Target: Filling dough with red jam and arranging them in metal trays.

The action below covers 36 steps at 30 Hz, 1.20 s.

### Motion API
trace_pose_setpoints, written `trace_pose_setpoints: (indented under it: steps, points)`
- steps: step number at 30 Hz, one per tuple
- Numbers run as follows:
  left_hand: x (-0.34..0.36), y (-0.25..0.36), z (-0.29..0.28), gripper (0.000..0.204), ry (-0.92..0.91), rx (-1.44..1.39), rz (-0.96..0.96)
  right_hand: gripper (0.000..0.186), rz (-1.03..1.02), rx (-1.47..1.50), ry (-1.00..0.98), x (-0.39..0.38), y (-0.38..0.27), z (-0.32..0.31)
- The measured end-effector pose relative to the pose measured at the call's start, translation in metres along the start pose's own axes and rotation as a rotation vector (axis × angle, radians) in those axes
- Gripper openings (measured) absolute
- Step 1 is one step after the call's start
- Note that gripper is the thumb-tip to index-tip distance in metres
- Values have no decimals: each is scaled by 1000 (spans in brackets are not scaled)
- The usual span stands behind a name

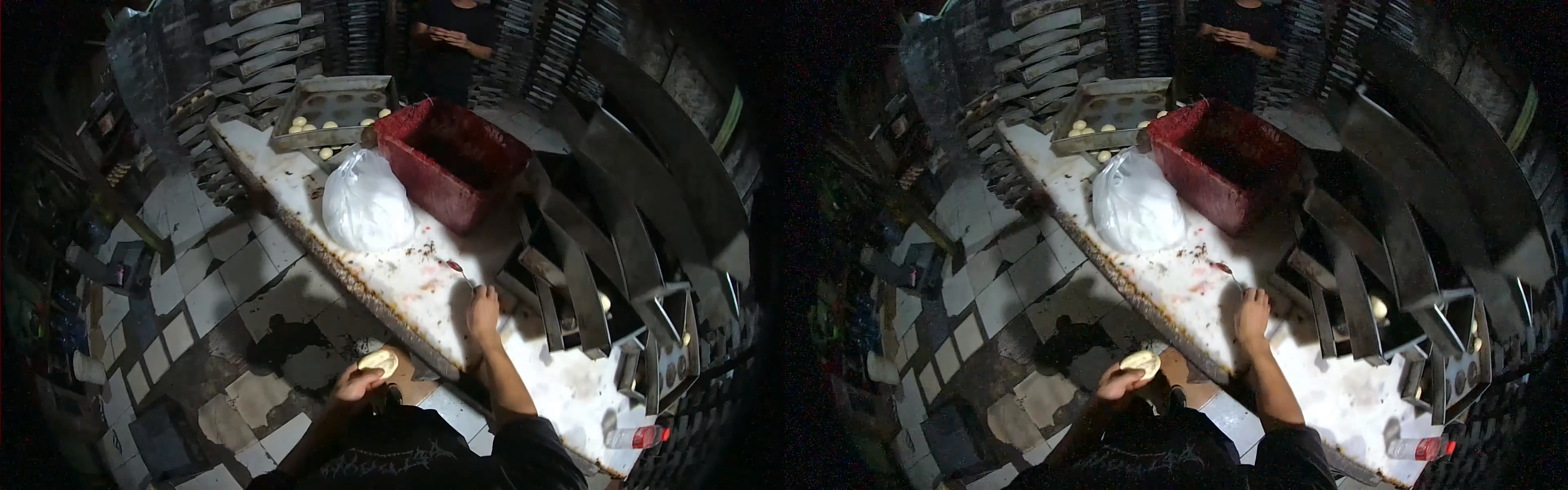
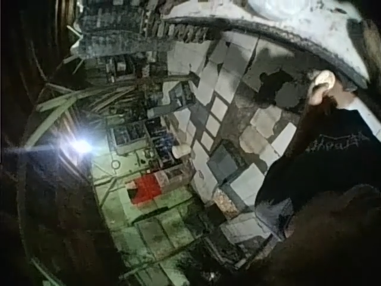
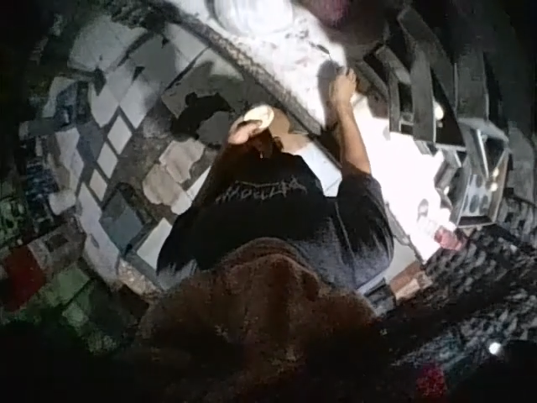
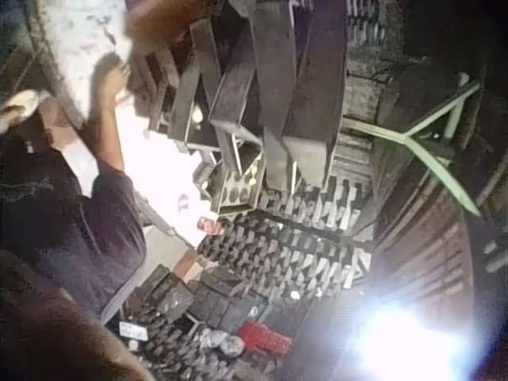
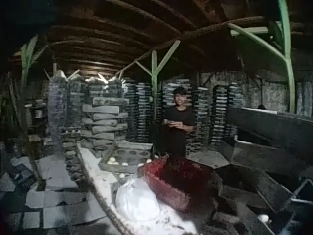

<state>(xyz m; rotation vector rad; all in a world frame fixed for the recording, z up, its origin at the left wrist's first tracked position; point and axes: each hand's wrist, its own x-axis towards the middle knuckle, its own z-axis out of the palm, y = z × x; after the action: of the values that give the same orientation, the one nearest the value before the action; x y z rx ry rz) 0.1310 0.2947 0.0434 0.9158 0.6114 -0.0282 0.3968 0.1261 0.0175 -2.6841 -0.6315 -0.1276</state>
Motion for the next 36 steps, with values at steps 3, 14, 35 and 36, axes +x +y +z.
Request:
trace_pose_setpoints:
  steps: [3, 14, 35, 36]
  points:
    - [71, 46, 19, 44, -128, -225, 127, 19, 26, 720, -65, -12, -61, -68]
    - [192, 220, 2, 62, -944, -260, -264, 12, -109, -407, 71, 179, -126, -192]
    - [211, 201, 46, 39, -587, -305, -185, 14, 226, 145, 30, 157, -140, -192]
    - [212, 199, 49, 39, -655, -362, -152, 13, 378, 173, 26, 129, -138, -189]
